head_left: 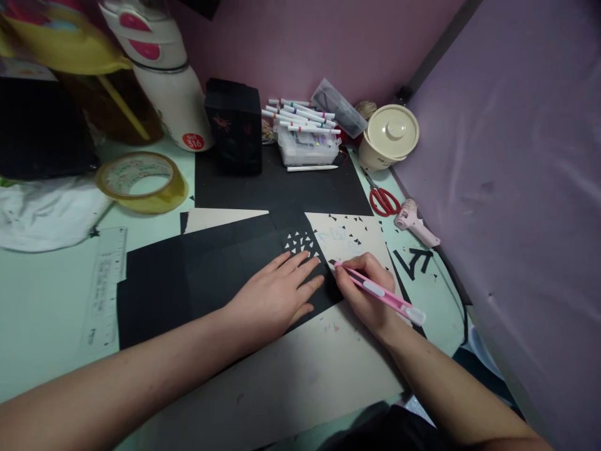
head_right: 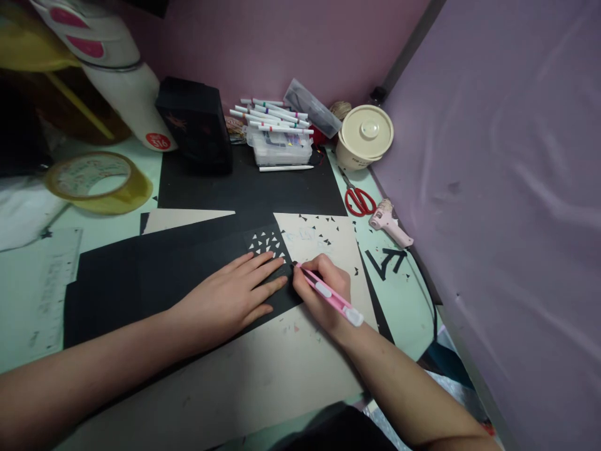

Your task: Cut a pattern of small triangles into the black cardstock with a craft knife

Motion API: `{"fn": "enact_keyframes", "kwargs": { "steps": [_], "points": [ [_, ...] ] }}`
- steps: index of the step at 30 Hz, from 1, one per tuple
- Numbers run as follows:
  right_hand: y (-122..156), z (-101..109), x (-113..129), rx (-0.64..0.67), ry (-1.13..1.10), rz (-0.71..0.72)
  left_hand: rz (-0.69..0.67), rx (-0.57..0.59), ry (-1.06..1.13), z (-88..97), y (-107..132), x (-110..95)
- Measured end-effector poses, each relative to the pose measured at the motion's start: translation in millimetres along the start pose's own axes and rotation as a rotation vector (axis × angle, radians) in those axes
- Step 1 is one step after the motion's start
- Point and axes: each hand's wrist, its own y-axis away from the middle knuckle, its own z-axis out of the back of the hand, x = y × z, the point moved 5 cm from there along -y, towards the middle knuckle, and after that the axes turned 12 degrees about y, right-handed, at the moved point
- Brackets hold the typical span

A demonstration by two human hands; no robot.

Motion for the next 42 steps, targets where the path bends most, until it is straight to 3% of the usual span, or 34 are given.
{"fn": "enact_keyframes", "kwargs": {
  "steps": [19,42],
  "points": [
    [-1.4,-9.7,0.6,0.028,0.018,0.064,0.002,-0.08,0.047,-2.2,1.9,2.1],
    [-2.7,-10.3,-0.2,0.059,0.003,0.01,0.031,-0.005,0.064,-2.7,-0.1,1.8]
  ]
}}
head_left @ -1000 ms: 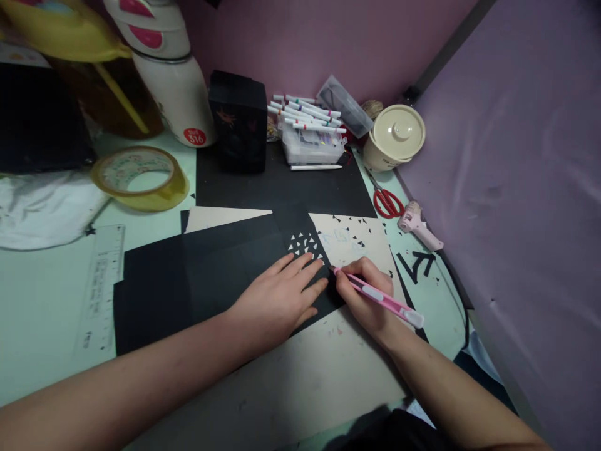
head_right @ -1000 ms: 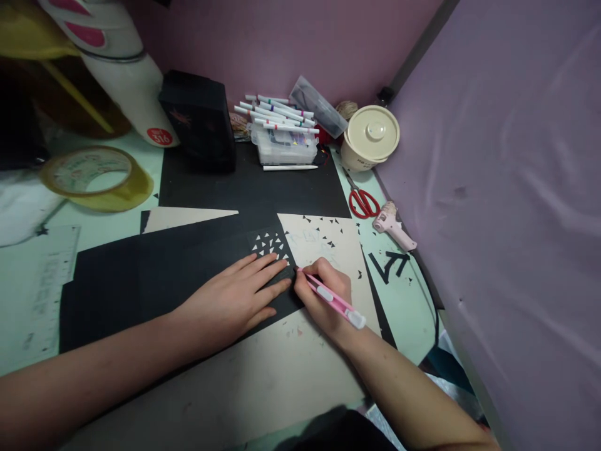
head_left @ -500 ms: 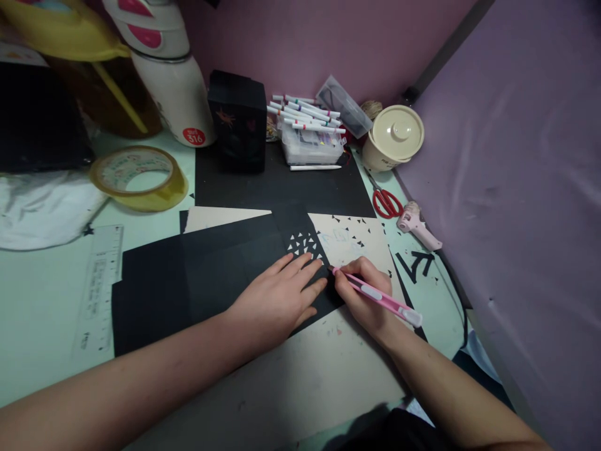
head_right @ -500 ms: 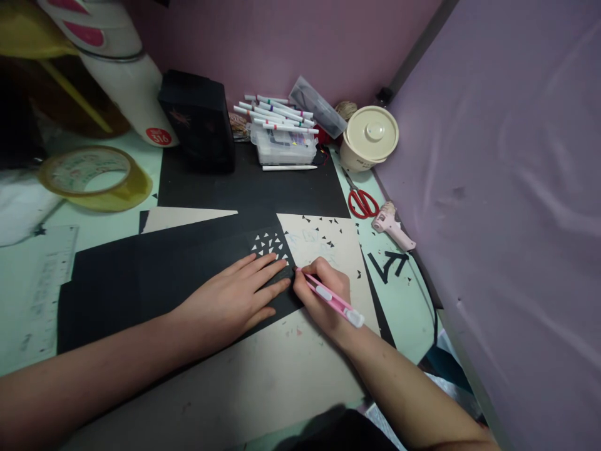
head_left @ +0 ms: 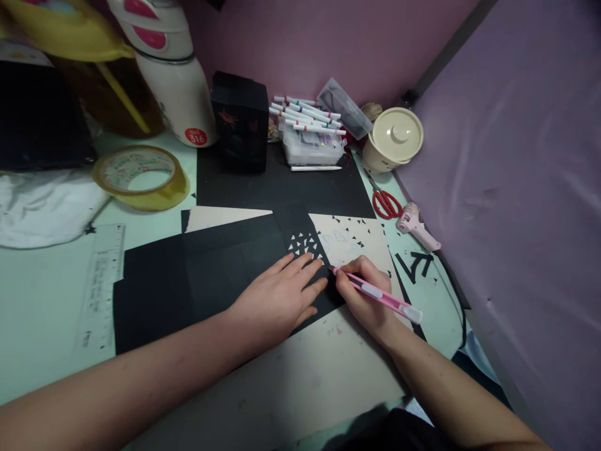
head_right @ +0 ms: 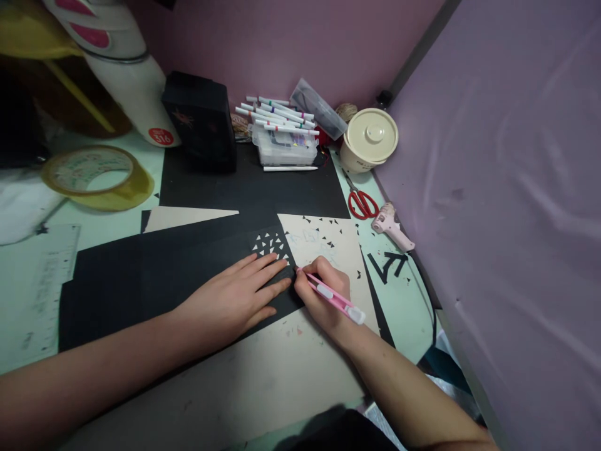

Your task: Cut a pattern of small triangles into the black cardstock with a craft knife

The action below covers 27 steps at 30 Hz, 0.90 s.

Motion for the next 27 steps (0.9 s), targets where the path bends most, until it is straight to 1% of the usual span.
{"fn": "enact_keyframes", "kwargs": {
  "steps": [3,8,11,13,16,18,21,24,27],
  "points": [
    [-0.6,-0.2,-0.1,0.029,-0.01,-0.012,0.008,0.034,0.0,-1.0,0.5,1.3],
    [-5.8,0.4,-3.6,0.14,-0.041,-0.078,0.045,0.131,-0.022,-0.3,-2.5,0.6],
    [-11.3,1.7,-5.6,0.191,-0.075,-0.083,0.097,0.187,-0.066,1.1,-8.3,-5.7],
    [-14.5,2.1,-6.4,0.209,-0.085,-0.075,0.129,0.201,-0.101,2.1,-12.5,-11.9],
    [-16.5,1.7,-6.5,0.201,-0.069,-0.047,0.156,0.174,-0.147,3.8,-17.0,-19.3],
    [-15.2,0.3,-6.2,0.178,-0.047,-0.024,0.154,0.14,-0.163,4.8,-17.7,-20.6],
    [-10.9,-1.2,-6.7,0.102,-0.03,-0.001,0.119,0.087,-0.165,5.9,-16.5,-18.6],
    [-7.3,-0.7,-9.3,0.027,-0.04,-0.024,0.098,0.051,-0.164,6.3,-15.1,-15.0],
    [-7.1,-0.3,-10.5,0.016,-0.054,-0.04,0.094,0.029,-0.17,6.1,-14.6,-13.4]
  ]
}}
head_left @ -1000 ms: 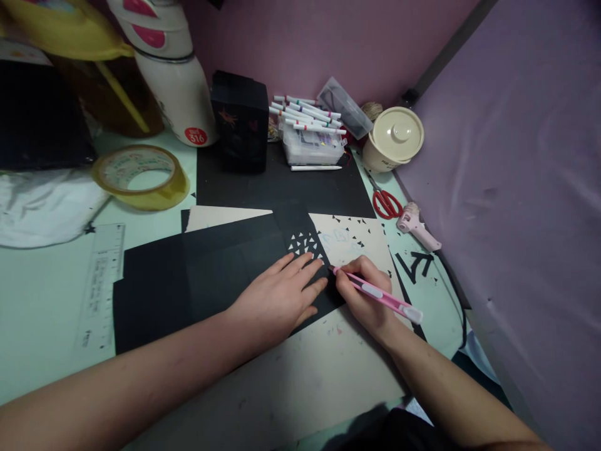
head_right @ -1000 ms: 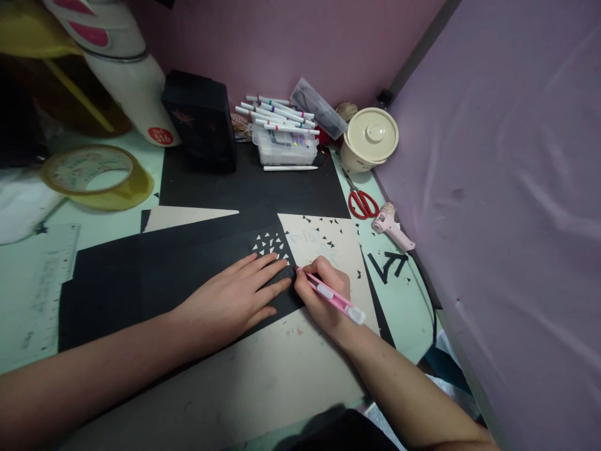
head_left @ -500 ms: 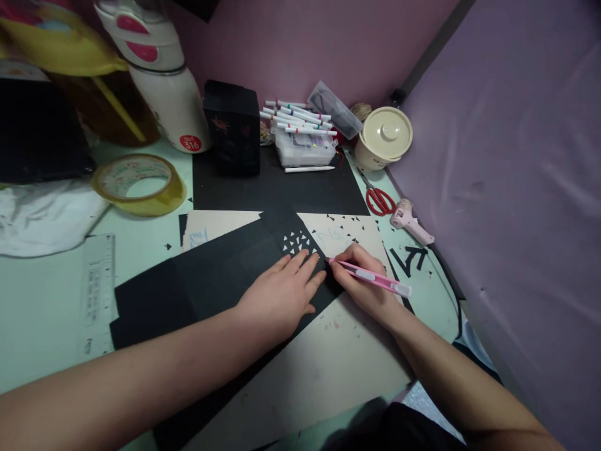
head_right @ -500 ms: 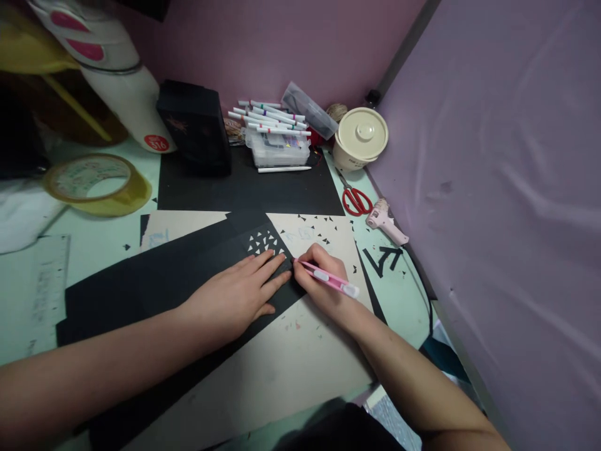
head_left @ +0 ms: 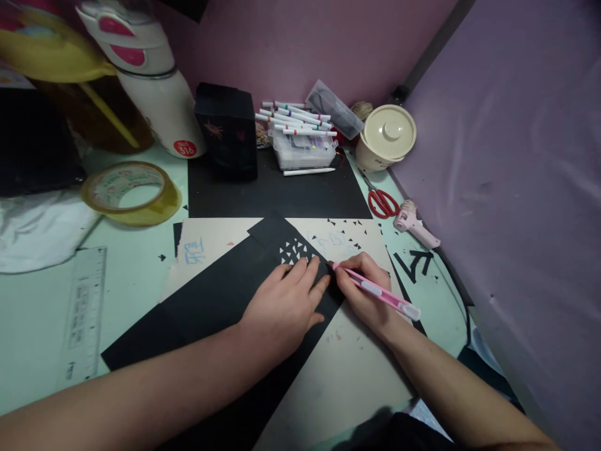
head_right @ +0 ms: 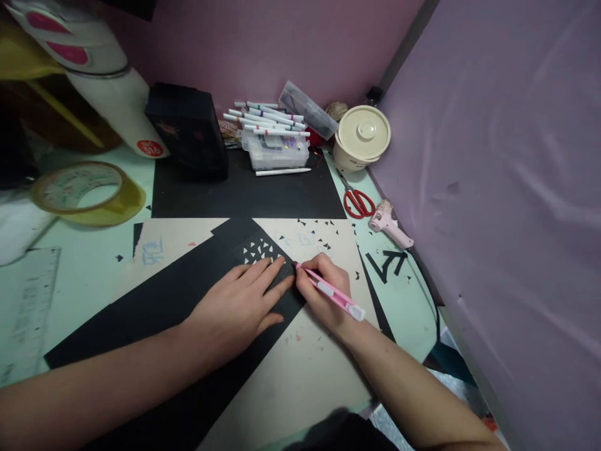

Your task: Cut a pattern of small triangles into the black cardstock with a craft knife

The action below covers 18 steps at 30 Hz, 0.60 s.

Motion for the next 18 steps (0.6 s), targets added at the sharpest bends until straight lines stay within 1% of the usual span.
{"fn": "enact_keyframes", "kwargs": {
  "steps": [4,9,18],
  "points": [
    [-1.8,0.0,2.3,0.004,0.003,0.042,-0.01,-0.02,0.0,-1.5,0.4,-0.4],
    [-1.8,-0.9,1.7,0.0,0.019,0.043,-0.018,-0.049,-0.002,-1.8,1.1,-0.9],
    [-2.2,-0.4,3.7,0.007,0.023,0.054,-0.005,-0.039,-0.001,-1.0,0.1,-0.8]
  ]
}}
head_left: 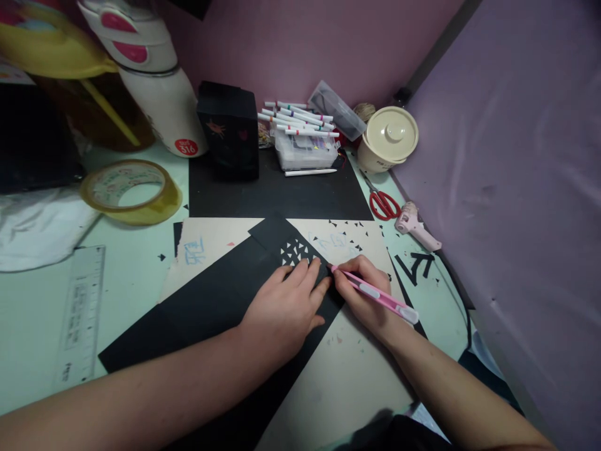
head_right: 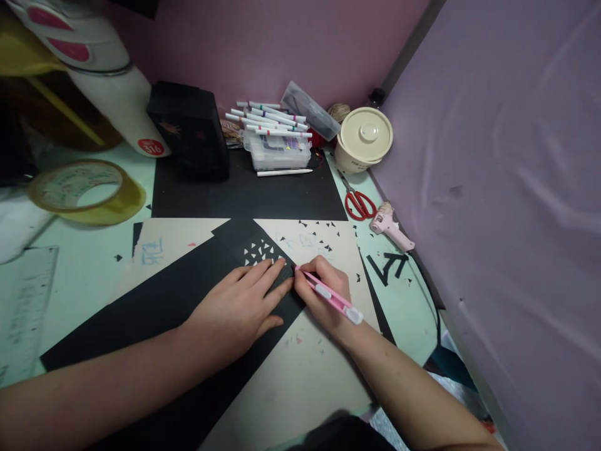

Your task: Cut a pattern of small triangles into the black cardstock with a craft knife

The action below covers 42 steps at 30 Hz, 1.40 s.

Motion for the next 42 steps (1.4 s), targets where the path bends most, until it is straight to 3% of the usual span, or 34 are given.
{"fn": "enact_keyframes", "kwargs": {
  "steps": [15,30,42],
  "points": [
    [2.0,-2.0,11.9,0.069,0.109,0.13,-0.015,-0.02,-0.012,-2.1,1.0,-0.3],
    [3.9,-3.2,9.5,0.082,0.079,0.175,-0.018,-0.052,-0.014,-0.8,1.4,-0.8],
    [4.2,-1.3,4.5,-0.02,0.071,0.11,-0.007,-0.002,-0.02,-0.4,0.6,-1.2]
  ]
}}
